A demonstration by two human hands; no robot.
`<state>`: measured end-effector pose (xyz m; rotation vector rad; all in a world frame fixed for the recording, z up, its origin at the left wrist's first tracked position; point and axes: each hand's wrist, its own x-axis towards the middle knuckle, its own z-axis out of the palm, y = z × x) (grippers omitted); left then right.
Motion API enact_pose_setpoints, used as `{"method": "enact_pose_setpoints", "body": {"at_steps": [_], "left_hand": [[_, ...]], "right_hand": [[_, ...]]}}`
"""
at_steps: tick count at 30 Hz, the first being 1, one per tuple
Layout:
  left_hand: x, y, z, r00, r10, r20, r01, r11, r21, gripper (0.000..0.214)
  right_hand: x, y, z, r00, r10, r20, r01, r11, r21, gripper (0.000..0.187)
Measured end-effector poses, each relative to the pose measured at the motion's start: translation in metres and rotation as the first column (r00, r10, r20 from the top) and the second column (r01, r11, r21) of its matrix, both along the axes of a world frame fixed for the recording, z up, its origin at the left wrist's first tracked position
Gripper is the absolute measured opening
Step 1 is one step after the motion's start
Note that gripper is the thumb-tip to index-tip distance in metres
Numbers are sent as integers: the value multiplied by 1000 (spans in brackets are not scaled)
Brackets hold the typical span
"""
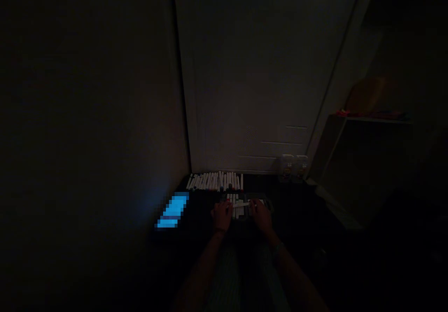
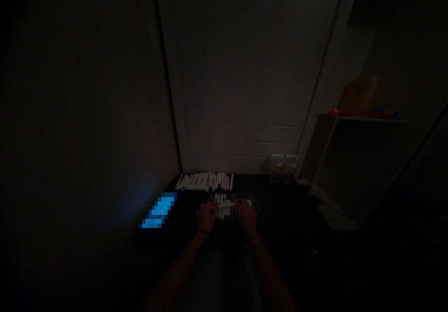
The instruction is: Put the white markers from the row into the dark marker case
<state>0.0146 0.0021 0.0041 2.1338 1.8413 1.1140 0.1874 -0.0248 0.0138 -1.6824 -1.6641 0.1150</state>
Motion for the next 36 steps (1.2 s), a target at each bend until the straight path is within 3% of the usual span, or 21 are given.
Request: {"method": "enact_pose_setpoints", "body": {"at_steps": [11,28,36], "left_hand": [[0,-2,4,1000,3,-1,-3,999,-32,26],[0,-3,7,1000,4,-2,-4,999,-43,24],[0,-3,7,1000,1,-8,-2,999,-47,26]], "right_hand": [[2,2,-5,999,30,-29,-29,999,46,31],[-2,-3,7,999,9,-39,-10,1000,-19,29],[0,-1,2,1000,9,-16,-9,1000,13,29]]}}
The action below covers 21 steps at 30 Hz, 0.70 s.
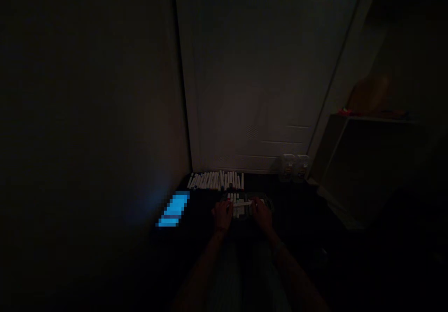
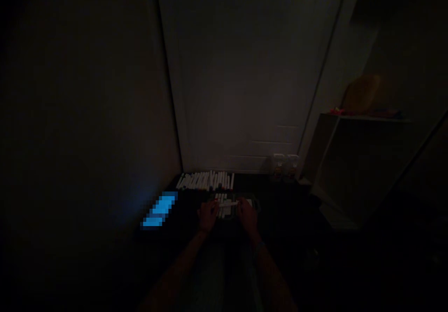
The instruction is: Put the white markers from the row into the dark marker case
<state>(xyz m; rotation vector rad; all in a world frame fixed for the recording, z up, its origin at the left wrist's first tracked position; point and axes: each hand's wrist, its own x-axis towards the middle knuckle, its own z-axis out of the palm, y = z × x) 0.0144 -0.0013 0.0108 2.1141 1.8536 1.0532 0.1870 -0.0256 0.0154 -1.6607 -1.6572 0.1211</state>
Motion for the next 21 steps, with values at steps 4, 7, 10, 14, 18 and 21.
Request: {"method": "enact_pose_setpoints", "body": {"at_steps": [4,7,10,14,18,21], "left_hand": [[0,0,0,1000,4,4,-4,1000,8,26],[0,0,0,1000,8,5,-8,1000,4,25],[1,0,0,1000,11,8,-11,1000,1,25],[1,-1,1,1000,17,11,-17,1000,-4,25],[1,-2,3,1000,15,11,-14,1000,-4,24],[0,-2,4,1000,7,9,-7,1000,0,23]], "right_hand": [[0,-1,1,1000,5,1,-5,1000,-10,29],[-1,-1,3,1000,5,-9,-5,1000,-20,28],[-1,0,3,1000,2,-9,-2,1000,-5,28],[-1,0,0,1000,-1,-1,1,1000,10,29],[0,1,-1,1000,-1,-3,1,1000,27,29],[0,0,-1,1000,5,-17,-5,1000,10,29]]}}
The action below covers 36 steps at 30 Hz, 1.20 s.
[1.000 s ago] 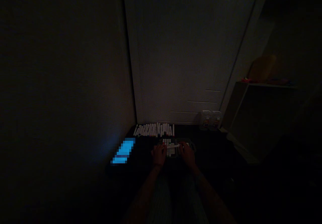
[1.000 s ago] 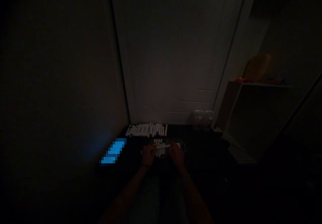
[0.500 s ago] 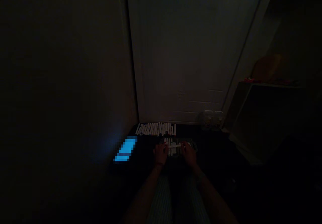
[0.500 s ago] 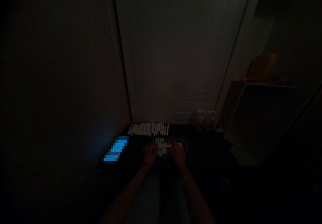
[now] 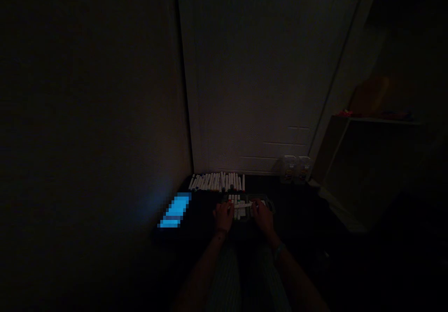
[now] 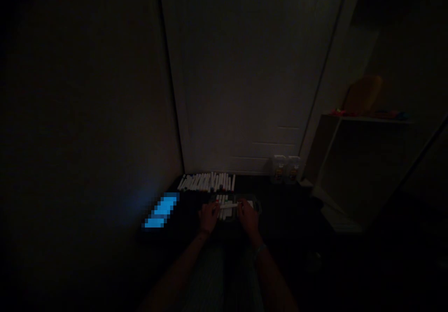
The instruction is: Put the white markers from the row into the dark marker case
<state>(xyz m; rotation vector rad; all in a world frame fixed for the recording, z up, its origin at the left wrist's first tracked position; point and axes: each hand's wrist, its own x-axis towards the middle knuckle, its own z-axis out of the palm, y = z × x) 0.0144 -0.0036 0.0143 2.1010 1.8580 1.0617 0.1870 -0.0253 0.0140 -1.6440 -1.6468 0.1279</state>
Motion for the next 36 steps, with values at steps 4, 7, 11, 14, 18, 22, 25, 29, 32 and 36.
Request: {"method": "enact_pose_setpoints", "body": {"at_steps": [4,7,11,14,18,22,25,29,32,36], "left_hand": [[0,1,-2,1000,-1,-1,1,1000,8,23],[0,2,-2,1000,2,-1,-2,1000,6,24],[0,3,-2,1000,4,0,-4,1000,0,25],[0,3,-3,1000,-1,-6,1,1000,8,26],[0,4,-6,1000,8,-8,-7,1000,26,26],[0,6,-10,1000,5,-12,-5,1000,19,27],[-1,7,-10,1000,-1,-16,2,1000,24,26],[-2,7,-10,1000,-4,-18,4,999,32,26],[-1,7,-10,1000,1,-25,0,999,44,26],[-1,8,-11,1000,-6,-28,7,999,51,27]], "right_hand": [[-1,0,1,1000,-7,9,6,1000,1,28],[-2,0,2,1000,-18,24,18,1000,-13,28],[-2,0,4,998,-37,42,39,999,-38,27],[-1,0,4,999,-29,28,30,999,-27,27],[-1,-2,4,1000,-15,15,15,1000,-19,29],[-1,-2,5,1000,-15,20,16,1000,-21,29],[-1,-1,4,999,-26,20,27,999,-32,27],[-1,0,2,1000,-15,7,15,1000,7,28],[-1,0,1,1000,-4,1,4,1000,19,27],[-1,1,1,1000,-20,7,20,1000,-4,27]]}}
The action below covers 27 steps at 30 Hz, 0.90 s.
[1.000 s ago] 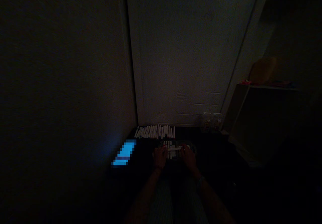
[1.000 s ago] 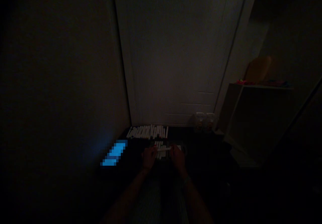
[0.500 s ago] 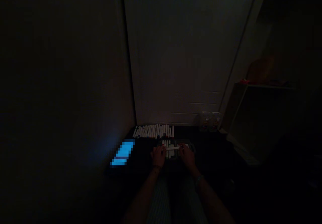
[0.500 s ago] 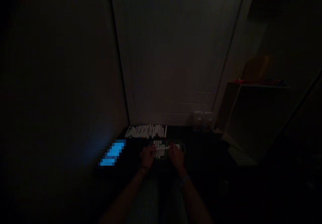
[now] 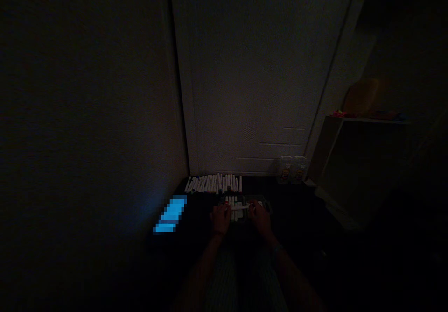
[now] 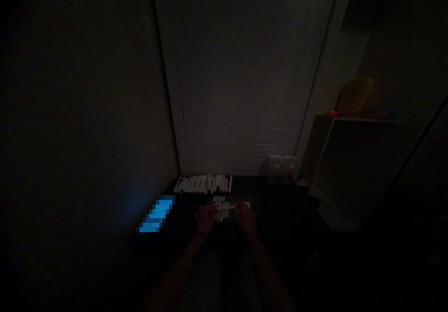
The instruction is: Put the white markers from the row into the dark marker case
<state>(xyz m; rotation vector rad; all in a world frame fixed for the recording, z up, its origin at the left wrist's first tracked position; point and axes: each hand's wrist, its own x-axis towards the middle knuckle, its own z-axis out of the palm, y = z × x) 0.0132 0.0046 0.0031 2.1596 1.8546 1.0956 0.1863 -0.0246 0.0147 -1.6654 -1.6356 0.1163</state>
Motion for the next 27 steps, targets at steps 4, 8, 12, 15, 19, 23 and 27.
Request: {"method": "enact_pose_setpoints", "body": {"at_steps": [4,8,12,15,19,23,27], "left_hand": [[0,1,-1,1000,12,4,-12,1000,7,26],[0,1,-1,1000,8,17,-8,1000,-1,26],[0,0,0,1000,3,28,-3,1000,-15,25],[1,0,-1,999,11,34,-10,1000,-16,25],[1,0,-4,999,16,38,-16,1000,-4,25],[0,1,-5,999,10,33,-11,1000,11,25],[2,-1,-2,1000,27,-7,-27,1000,11,29]], "right_hand": [[0,1,-2,1000,9,4,-9,1000,5,27],[1,2,-2,1000,14,-13,-14,1000,21,27],[1,1,-2,1000,17,-17,-17,1000,13,29],[1,1,-2,1000,12,-21,-12,1000,1,29],[2,2,-4,1000,11,-7,-11,1000,-3,30],[3,4,-6,1000,26,-11,-26,999,20,29],[2,3,-5,999,33,-4,-33,999,16,28]]}}
